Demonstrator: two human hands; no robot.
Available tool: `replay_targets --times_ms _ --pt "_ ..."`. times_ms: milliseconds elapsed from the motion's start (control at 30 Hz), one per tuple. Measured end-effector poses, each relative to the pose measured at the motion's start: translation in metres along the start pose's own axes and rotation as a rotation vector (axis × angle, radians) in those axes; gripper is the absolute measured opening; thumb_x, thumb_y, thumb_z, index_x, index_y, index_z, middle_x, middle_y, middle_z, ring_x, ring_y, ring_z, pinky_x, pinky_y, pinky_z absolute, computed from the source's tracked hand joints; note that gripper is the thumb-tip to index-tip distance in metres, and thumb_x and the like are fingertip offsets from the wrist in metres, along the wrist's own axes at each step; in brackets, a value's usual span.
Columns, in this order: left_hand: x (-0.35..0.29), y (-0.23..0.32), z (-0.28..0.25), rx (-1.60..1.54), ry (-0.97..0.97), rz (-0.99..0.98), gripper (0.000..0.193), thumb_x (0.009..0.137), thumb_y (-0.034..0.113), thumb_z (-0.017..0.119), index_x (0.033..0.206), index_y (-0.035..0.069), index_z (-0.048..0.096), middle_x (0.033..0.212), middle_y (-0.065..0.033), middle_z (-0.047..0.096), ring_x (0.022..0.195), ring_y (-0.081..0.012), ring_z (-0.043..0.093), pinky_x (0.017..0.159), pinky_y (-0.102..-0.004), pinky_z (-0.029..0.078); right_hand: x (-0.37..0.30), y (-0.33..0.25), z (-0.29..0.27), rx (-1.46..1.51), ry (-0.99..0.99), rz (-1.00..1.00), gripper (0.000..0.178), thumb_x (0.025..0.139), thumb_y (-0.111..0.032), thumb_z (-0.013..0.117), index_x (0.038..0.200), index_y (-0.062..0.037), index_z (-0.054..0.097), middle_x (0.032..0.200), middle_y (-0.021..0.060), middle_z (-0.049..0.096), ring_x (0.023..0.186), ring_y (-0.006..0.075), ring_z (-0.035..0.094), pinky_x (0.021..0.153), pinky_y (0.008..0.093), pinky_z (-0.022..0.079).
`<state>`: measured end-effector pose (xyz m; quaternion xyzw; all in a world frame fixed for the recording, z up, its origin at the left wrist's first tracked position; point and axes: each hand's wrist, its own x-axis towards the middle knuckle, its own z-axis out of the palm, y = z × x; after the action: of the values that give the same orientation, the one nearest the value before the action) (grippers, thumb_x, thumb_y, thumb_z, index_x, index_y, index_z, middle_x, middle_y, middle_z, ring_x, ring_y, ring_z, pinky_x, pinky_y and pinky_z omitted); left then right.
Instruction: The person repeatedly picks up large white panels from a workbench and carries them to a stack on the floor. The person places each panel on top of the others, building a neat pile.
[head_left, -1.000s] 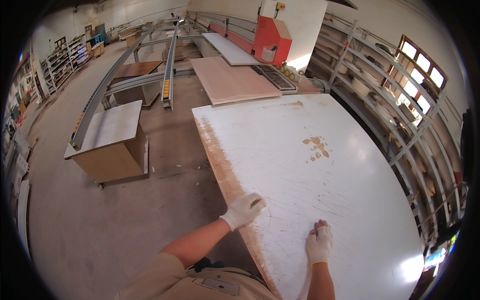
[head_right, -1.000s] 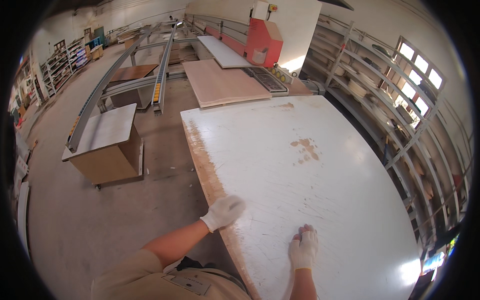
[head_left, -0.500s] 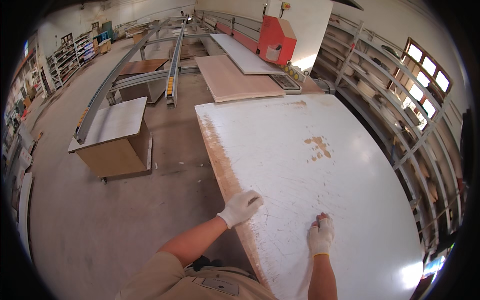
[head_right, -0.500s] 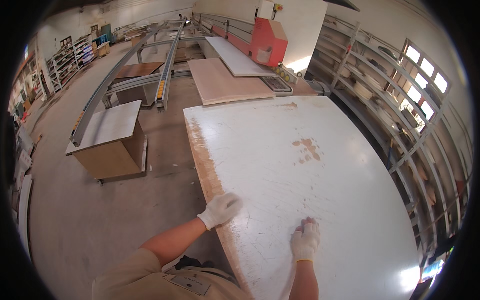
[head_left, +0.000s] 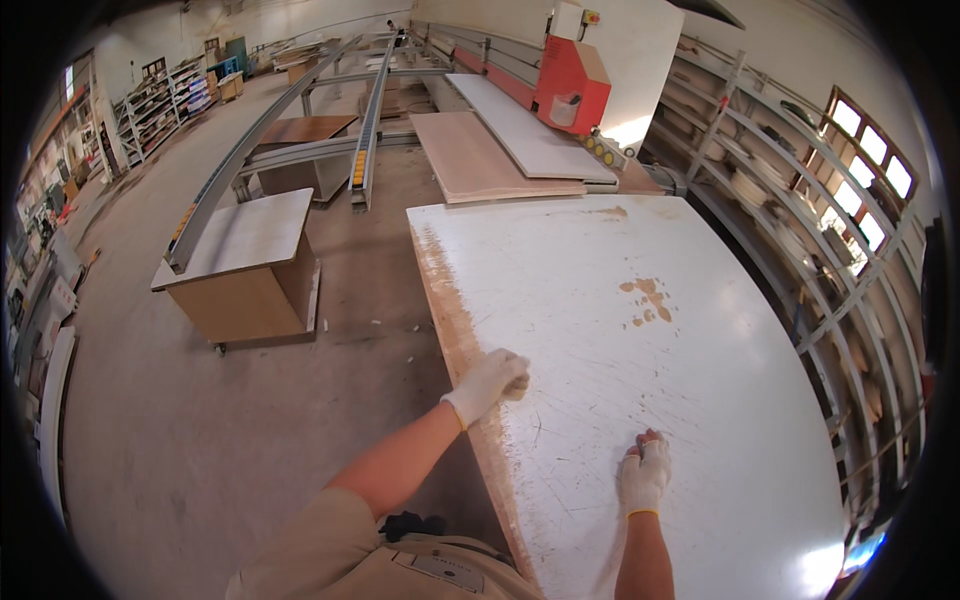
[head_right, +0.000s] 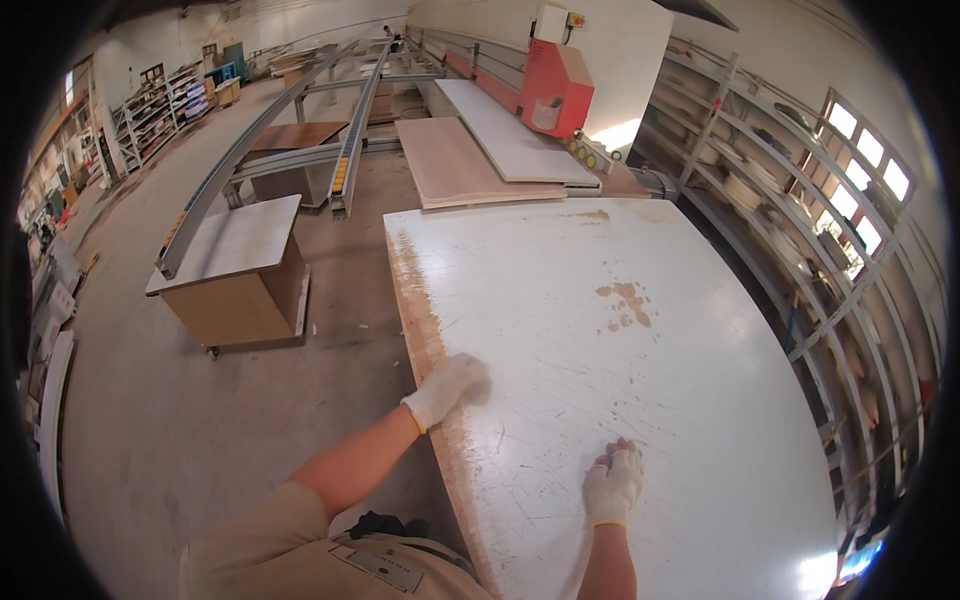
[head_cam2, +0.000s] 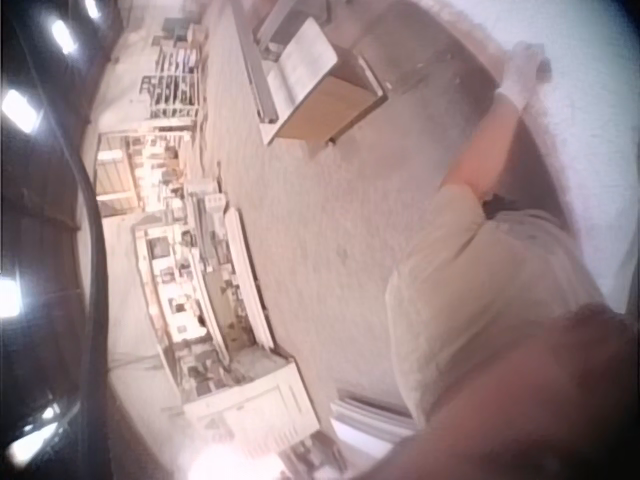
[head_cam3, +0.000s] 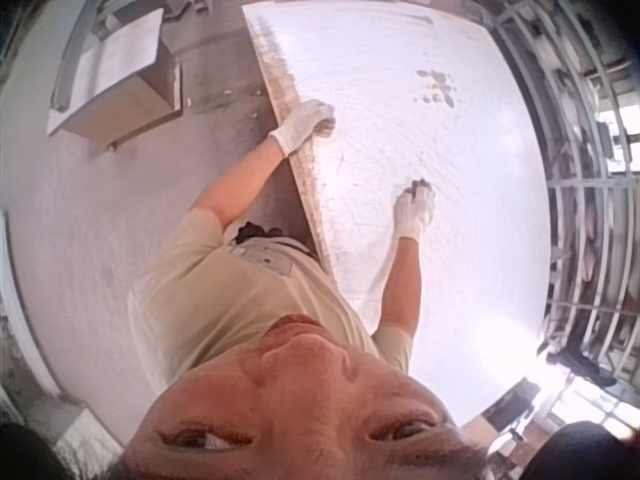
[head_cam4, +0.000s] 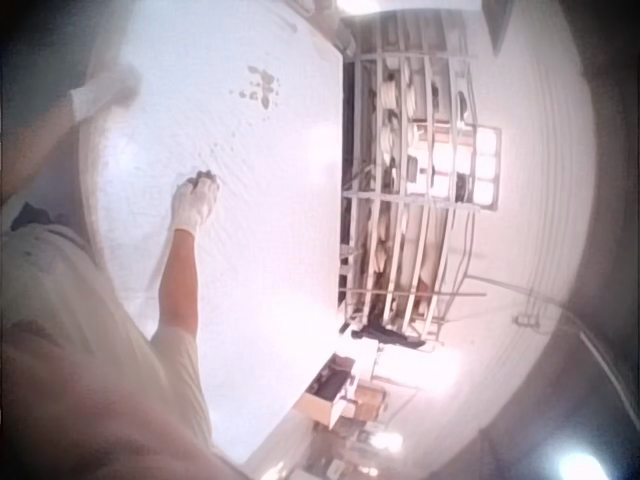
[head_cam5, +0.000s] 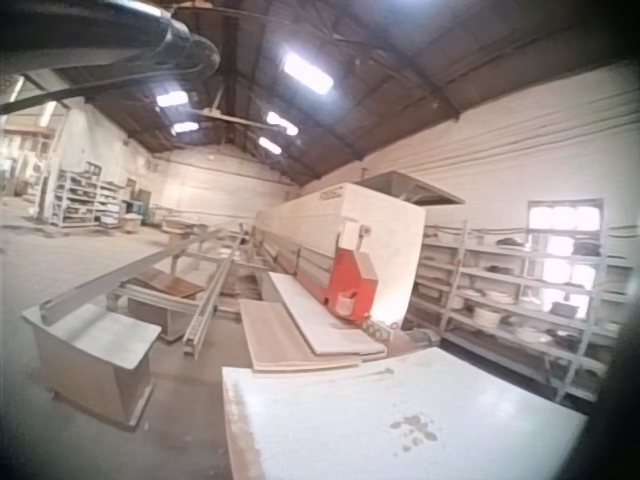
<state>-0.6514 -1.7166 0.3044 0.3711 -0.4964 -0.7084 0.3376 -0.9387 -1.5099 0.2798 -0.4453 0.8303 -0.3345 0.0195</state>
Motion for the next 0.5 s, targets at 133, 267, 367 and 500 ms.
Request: replay_targets --times_ms 133,267,367,500 --pt "0.041 -0.02 -0.021 -0.531 -0.021 -0.023 0.053 0.108 0.037 0.055 0.139 -0.006 0.049 0.14 -0.0229 0.056 0.131 -0.0322 0.057 0.113 -0.0451 0.05 -0.003 -0.01 -0.006 -0.079 -0.008 -0.052 0.024 0.092 -0.006 0.06 0.11 0.0055 0.072 0.139 0.0199 0.065 0.135 0.0379 0.053 0.114 0.0434 0.044" --pt "0.08 -0.026 -0.021 -0.772 0.034 0.031 0.056 0.11 0.04 0.055 0.143 -0.004 0.049 0.152 -0.0259 0.049 0.143 -0.0366 0.048 0.122 -0.0512 0.041 -0.007 -0.009 -0.003 0.046 0.044 -0.009 0.023 0.091 -0.005 0.061 0.108 0.0053 0.072 0.135 0.0205 0.067 0.133 0.0375 0.055 0.113 0.0439 0.045" --pt "0.107 -0.025 -0.016 -0.779 0.023 0.055 0.066 0.111 0.044 0.051 0.151 -0.007 0.039 0.161 -0.027 0.039 0.15 -0.0378 0.041 0.126 -0.051 0.035 -0.004 -0.021 -0.01 -0.005 0.037 -0.015 0.023 0.088 -0.004 0.062 0.107 0.0052 0.071 0.133 0.0207 0.067 0.13 0.0374 0.057 0.111 0.0439 0.047" --pt "0.156 -0.008 -0.007 -0.755 -0.017 0.048 0.078 0.111 0.049 0.046 0.16 -0.008 0.027 0.168 -0.0267 0.03 0.154 -0.0382 0.035 0.129 -0.0493 0.031 -0.001 -0.015 -0.012 -0.042 0.09 -0.016 0.024 0.087 -0.004 0.063 0.107 0.0049 0.071 0.132 0.0201 0.067 0.126 0.0373 0.061 0.109 0.0438 0.049"
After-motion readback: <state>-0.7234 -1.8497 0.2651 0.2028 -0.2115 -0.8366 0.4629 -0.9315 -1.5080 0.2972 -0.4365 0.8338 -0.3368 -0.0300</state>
